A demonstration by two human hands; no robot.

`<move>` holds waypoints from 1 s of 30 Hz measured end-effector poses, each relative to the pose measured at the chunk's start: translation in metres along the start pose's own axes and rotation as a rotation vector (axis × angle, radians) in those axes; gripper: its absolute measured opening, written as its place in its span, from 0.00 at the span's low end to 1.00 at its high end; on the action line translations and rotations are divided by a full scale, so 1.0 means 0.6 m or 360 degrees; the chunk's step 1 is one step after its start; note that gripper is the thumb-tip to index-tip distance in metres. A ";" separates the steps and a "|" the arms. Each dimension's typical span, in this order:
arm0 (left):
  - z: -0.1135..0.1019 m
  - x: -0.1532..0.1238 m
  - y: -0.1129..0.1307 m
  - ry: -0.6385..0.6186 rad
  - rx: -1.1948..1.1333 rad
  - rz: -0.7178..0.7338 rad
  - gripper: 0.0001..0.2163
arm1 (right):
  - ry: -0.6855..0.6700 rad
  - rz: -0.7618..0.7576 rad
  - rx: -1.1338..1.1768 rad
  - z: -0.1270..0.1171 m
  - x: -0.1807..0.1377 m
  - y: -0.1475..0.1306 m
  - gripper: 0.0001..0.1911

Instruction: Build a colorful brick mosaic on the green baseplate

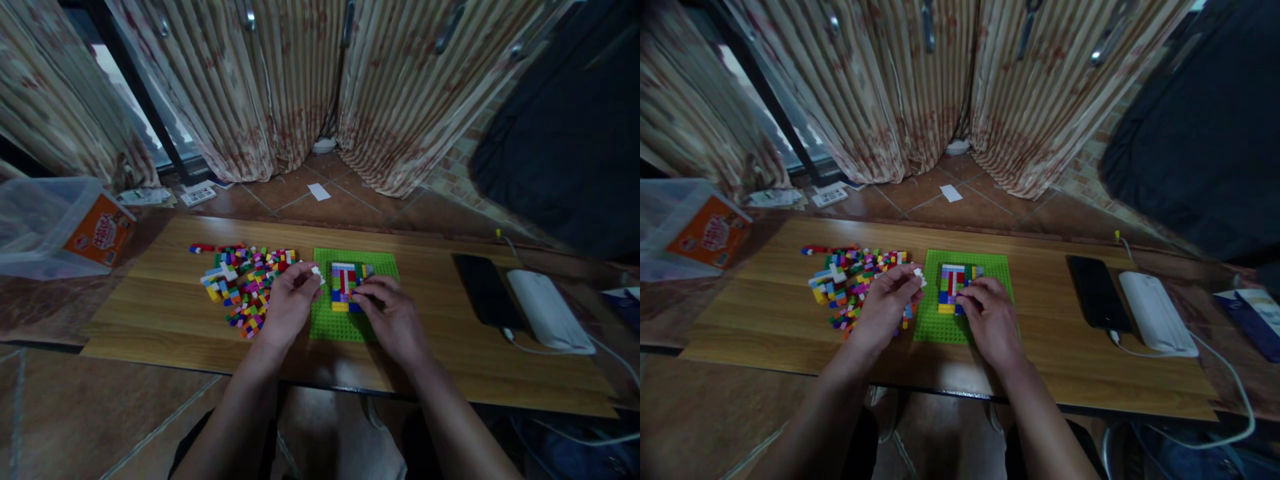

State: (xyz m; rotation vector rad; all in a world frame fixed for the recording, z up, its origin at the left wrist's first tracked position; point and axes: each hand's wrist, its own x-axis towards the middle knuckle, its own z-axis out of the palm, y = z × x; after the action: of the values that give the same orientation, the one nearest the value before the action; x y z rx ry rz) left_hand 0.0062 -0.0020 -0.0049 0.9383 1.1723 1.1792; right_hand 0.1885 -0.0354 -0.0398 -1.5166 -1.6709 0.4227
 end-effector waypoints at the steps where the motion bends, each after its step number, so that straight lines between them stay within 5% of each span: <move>1: -0.001 -0.001 0.000 -0.0004 -0.0004 -0.0002 0.10 | -0.0015 -0.0039 -0.0050 0.004 0.000 -0.001 0.09; 11: -0.009 -0.004 -0.003 -0.0049 0.0004 -0.0031 0.10 | -0.0025 -0.0254 -0.0404 0.026 0.002 -0.008 0.09; 30: -0.010 -0.003 -0.010 -0.0096 0.0034 -0.0019 0.11 | 0.0097 -0.0274 -0.0411 0.038 -0.016 -0.012 0.11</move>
State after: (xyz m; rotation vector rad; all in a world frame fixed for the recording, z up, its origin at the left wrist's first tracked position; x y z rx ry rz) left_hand 0.0016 -0.0049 -0.0115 0.9753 1.1431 1.1233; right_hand 0.1663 -0.0397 -0.0515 -1.5345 -1.8439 0.0695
